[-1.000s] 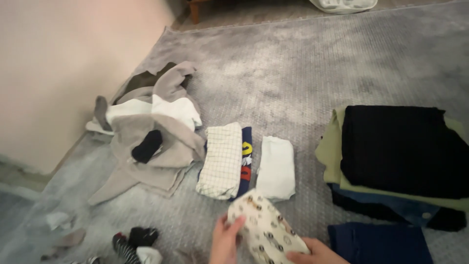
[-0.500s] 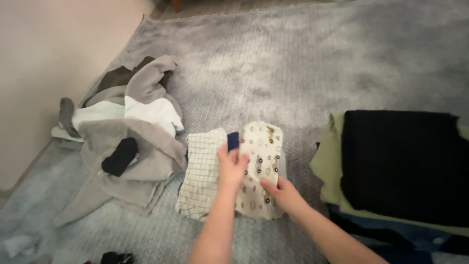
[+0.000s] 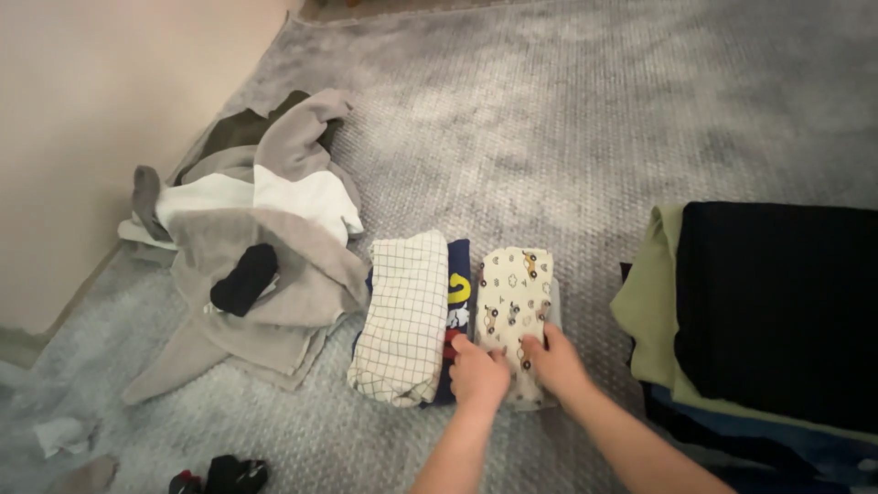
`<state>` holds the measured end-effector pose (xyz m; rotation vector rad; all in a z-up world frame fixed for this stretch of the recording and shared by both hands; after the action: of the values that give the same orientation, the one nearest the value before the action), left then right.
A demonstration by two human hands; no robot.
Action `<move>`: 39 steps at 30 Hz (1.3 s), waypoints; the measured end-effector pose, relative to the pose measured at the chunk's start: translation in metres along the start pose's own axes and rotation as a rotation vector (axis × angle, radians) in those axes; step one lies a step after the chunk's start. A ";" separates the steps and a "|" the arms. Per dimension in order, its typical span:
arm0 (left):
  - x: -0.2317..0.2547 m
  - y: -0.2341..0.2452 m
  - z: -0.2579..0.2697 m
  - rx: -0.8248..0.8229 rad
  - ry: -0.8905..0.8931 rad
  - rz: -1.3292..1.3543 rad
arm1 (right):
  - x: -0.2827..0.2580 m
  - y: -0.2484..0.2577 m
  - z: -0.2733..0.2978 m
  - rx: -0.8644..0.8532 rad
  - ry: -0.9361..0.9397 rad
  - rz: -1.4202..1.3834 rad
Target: Fold and pair socks and small clothing items.
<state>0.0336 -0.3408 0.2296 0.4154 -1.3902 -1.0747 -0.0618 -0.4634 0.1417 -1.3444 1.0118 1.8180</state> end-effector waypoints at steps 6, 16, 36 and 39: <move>-0.036 -0.029 -0.013 -0.057 0.049 0.098 | 0.048 0.005 -0.007 0.041 -0.027 0.133; -0.105 -0.095 -0.039 -0.067 -0.035 0.295 | -0.101 0.026 0.086 0.078 0.461 0.955; -0.252 -0.086 0.042 -0.349 0.290 1.074 | -0.075 0.038 0.185 -0.253 0.755 0.997; -0.272 -0.065 0.043 -0.363 0.354 1.031 | -0.081 0.039 0.197 -0.296 0.760 1.027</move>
<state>0.0165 -0.1424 0.0293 -0.3569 -0.8578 -0.3411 -0.1649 -0.3154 0.2624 -1.9794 2.2045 2.2311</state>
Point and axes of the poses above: each hand's wrist, its own z-axis away from the middle knuckle, its own y-axis out of the back of the hand, x = y × z, the point moved 2 cm from there along -z, towards the middle knuckle, and after that the axes turned 8 degrees about x, right-handed, at the moved point
